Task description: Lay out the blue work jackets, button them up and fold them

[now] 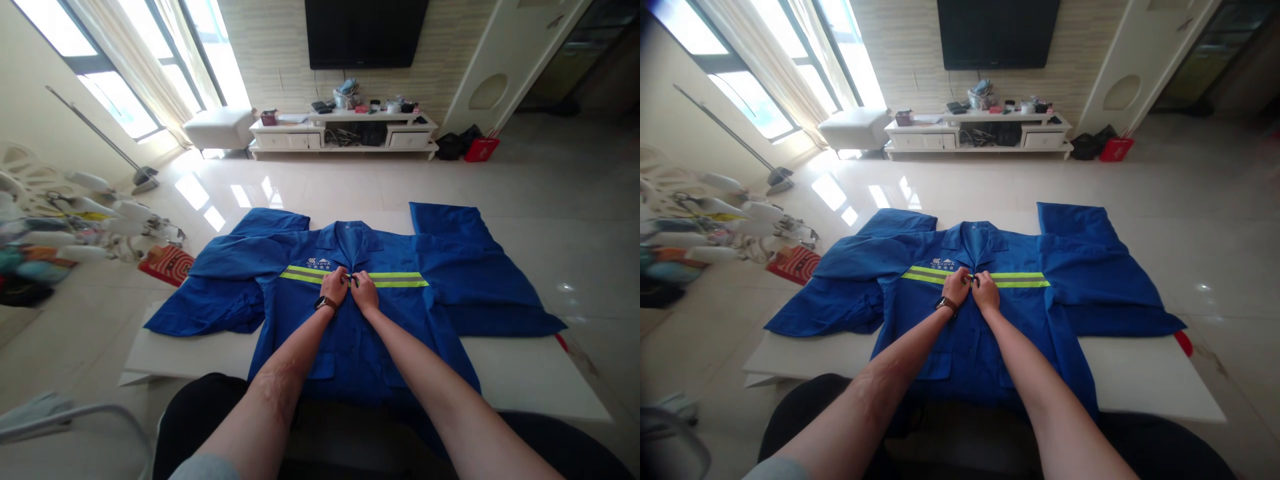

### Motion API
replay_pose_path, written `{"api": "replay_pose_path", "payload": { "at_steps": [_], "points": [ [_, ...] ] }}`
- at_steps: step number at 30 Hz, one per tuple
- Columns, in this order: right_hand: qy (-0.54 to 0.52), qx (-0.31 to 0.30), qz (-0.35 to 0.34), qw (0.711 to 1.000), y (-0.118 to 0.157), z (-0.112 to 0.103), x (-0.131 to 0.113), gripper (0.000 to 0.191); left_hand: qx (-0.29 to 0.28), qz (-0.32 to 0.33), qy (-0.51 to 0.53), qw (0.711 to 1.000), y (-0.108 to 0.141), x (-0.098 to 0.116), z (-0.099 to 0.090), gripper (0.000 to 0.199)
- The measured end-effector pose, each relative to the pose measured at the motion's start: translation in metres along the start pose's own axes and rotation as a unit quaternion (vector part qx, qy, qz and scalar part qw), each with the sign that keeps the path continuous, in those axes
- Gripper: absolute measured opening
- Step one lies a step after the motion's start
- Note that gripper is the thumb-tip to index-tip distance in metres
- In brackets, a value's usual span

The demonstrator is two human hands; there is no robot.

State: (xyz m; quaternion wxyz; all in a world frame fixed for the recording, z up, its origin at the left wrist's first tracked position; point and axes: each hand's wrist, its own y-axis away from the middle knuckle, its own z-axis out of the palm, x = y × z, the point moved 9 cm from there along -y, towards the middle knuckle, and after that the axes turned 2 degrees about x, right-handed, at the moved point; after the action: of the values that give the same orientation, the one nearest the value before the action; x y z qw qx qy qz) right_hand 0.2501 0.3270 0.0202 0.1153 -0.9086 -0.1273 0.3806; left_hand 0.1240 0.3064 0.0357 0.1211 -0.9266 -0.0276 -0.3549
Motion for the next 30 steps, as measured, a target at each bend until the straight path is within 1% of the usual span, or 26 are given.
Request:
{"api": "replay_pose_path", "payload": {
  "at_steps": [5, 8, 13, 17, 23, 30],
  "points": [
    [-0.031, 0.012, -0.004, 0.999, -0.001, 0.001, 0.004, 0.023, 0.013, 0.004, 0.0, 1.0, 0.0, 0.002, -0.002, 0.024],
    [-0.041, 0.017, -0.007, 0.999, -0.001, 0.001, 0.004, 0.023, 0.01, 0.003, -0.001, 1.0, 0.0, 0.001, -0.001, 0.024],
    [-0.043, 0.022, -0.005, 0.999, -0.001, 0.0, 0.004, 0.022, 0.004, 0.004, -0.015, 1.0, 0.0, 0.002, 0.001, 0.022],
    [-0.034, 0.027, 0.002, 0.999, -0.002, -0.003, 0.003, 0.022, 0.003, 0.02, -0.024, 1.0, 0.0, 0.008, -0.001, 0.021],
    [-0.011, 0.014, -0.019, 1.0, -0.005, -0.005, -0.002, 0.022, 0.003, 0.021, -0.036, 0.999, -0.001, 0.013, -0.005, 0.018],
    [-0.008, 0.003, -0.022, 1.0, -0.006, -0.007, -0.006, 0.023, 0.004, 0.007, -0.025, 1.0, -0.001, 0.016, -0.009, 0.018]
  ]
}}
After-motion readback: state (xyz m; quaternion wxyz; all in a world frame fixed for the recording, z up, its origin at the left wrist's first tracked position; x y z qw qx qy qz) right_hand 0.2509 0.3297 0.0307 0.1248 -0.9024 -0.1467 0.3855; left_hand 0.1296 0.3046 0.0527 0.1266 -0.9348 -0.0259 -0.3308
